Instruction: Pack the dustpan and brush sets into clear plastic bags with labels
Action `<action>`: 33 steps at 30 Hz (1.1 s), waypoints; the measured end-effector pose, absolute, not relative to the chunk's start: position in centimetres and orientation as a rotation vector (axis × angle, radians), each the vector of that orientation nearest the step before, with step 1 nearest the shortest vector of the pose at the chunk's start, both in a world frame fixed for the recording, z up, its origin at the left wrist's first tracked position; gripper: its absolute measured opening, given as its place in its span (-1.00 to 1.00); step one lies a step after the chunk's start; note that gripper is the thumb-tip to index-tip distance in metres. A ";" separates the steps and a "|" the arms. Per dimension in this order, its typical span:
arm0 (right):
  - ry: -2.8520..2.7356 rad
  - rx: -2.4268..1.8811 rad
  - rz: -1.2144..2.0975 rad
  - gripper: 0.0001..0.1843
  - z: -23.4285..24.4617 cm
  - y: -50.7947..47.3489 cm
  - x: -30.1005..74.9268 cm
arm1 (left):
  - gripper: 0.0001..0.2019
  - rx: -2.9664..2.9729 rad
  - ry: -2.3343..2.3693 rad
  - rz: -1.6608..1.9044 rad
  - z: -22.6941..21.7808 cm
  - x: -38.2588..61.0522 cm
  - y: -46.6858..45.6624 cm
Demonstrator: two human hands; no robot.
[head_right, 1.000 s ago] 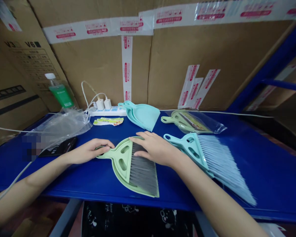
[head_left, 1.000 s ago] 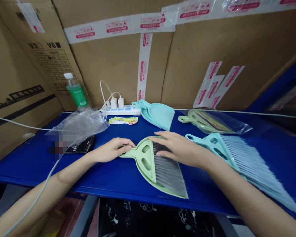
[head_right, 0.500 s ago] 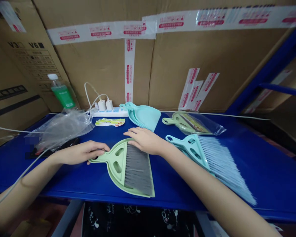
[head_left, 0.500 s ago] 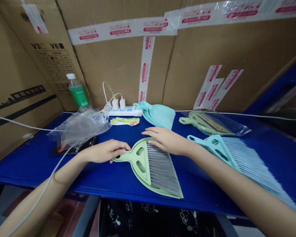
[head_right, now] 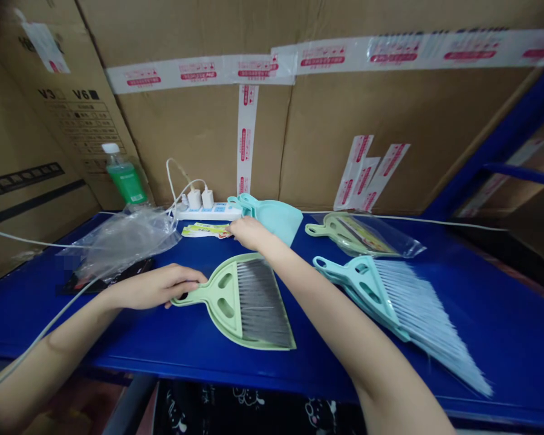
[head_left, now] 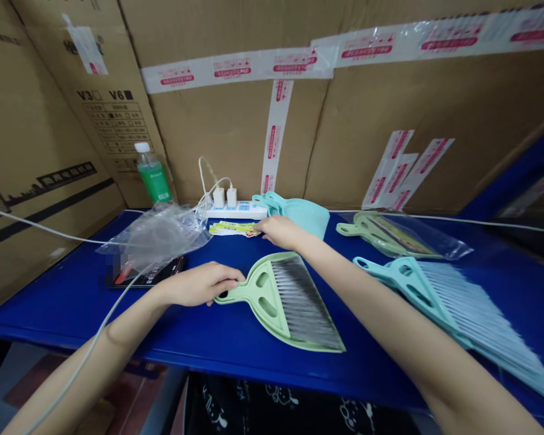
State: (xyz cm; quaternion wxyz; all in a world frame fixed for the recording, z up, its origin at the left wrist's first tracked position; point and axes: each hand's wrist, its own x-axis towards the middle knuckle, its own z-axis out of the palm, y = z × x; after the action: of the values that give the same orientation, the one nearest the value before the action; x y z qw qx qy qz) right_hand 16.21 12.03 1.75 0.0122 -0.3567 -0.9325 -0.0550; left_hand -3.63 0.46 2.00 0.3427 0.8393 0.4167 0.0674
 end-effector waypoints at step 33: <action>-2.776 -0.737 -0.320 -0.73 3.4 4.4 21.3 | -0.64 2.261 0.939 0.194 1.3 -3.9 1.3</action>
State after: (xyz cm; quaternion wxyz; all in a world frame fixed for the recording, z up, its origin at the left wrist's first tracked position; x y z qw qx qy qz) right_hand 21.33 4.45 3.36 0.1254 -0.2530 -0.9530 -0.1100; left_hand -3.92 1.26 1.34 0.3360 0.8672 0.3600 0.0745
